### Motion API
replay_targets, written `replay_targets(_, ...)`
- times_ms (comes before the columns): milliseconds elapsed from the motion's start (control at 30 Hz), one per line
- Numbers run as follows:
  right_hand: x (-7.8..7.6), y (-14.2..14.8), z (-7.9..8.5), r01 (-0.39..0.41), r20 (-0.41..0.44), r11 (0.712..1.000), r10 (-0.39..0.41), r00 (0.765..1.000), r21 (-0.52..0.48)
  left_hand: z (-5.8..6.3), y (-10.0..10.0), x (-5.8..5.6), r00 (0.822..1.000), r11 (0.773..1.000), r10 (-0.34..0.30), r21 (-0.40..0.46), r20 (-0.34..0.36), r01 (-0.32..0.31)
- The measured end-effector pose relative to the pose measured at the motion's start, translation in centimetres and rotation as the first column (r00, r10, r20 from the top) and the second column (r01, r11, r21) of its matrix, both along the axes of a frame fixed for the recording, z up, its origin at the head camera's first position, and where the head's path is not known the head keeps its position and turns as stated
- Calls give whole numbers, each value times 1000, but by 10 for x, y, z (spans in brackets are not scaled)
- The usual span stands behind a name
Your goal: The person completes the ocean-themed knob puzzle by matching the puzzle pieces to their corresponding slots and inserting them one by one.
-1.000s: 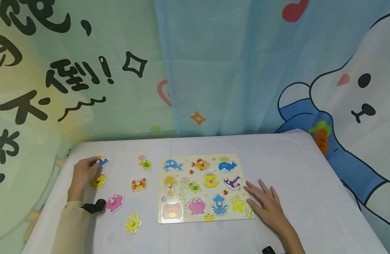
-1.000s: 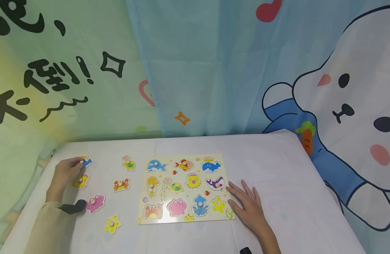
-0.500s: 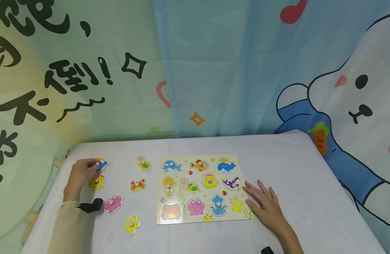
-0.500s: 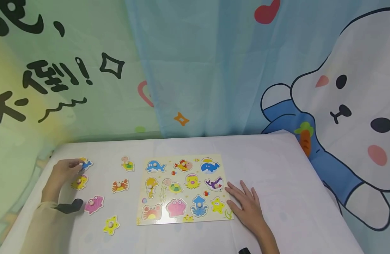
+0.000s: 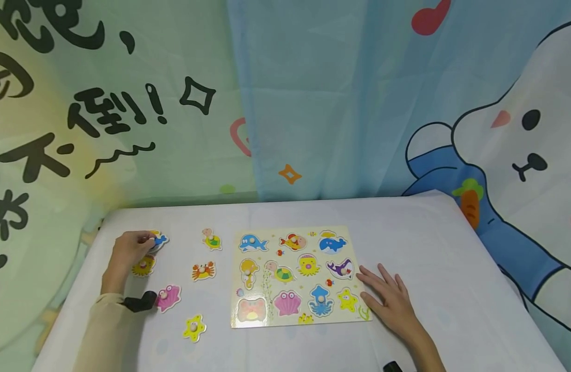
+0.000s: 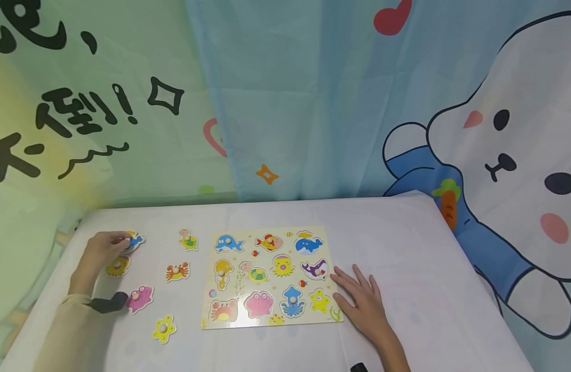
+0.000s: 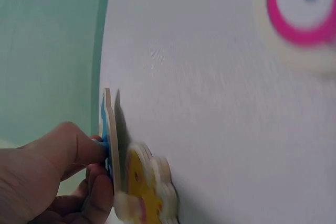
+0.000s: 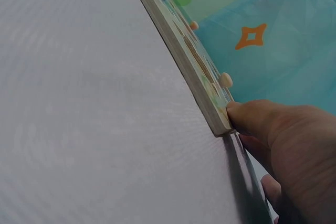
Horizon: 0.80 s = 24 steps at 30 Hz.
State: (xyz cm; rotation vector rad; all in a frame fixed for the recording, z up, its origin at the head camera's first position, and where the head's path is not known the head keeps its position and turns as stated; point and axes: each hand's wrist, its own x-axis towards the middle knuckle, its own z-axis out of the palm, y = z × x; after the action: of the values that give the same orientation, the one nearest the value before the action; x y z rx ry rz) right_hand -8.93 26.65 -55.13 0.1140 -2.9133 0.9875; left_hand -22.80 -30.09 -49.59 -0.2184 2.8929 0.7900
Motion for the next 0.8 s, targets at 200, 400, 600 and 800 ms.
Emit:
replay_targets(200, 0, -1, 2, -3, -11, 1000, 3, 1000, 6, 3, 17, -3, 994, 995, -100, 7, -52, 100)
replay_targets(400, 1, -1, 3, -4, -17, 1000, 4, 1000, 4, 6, 44, -6, 993, 993, -110, 28, -51, 112)
replay_targets(600, 1, -1, 3, -8, -18, 1000, 8, 1000, 3, 11, 73, -9, 981, 982, -183, 25, -59, 185)
replay_targets(800, 1, 0, 2, -10, -19, 1000, 10, 1000, -3, 20, 100, -11, 964, 964, -259, 49, -65, 262)
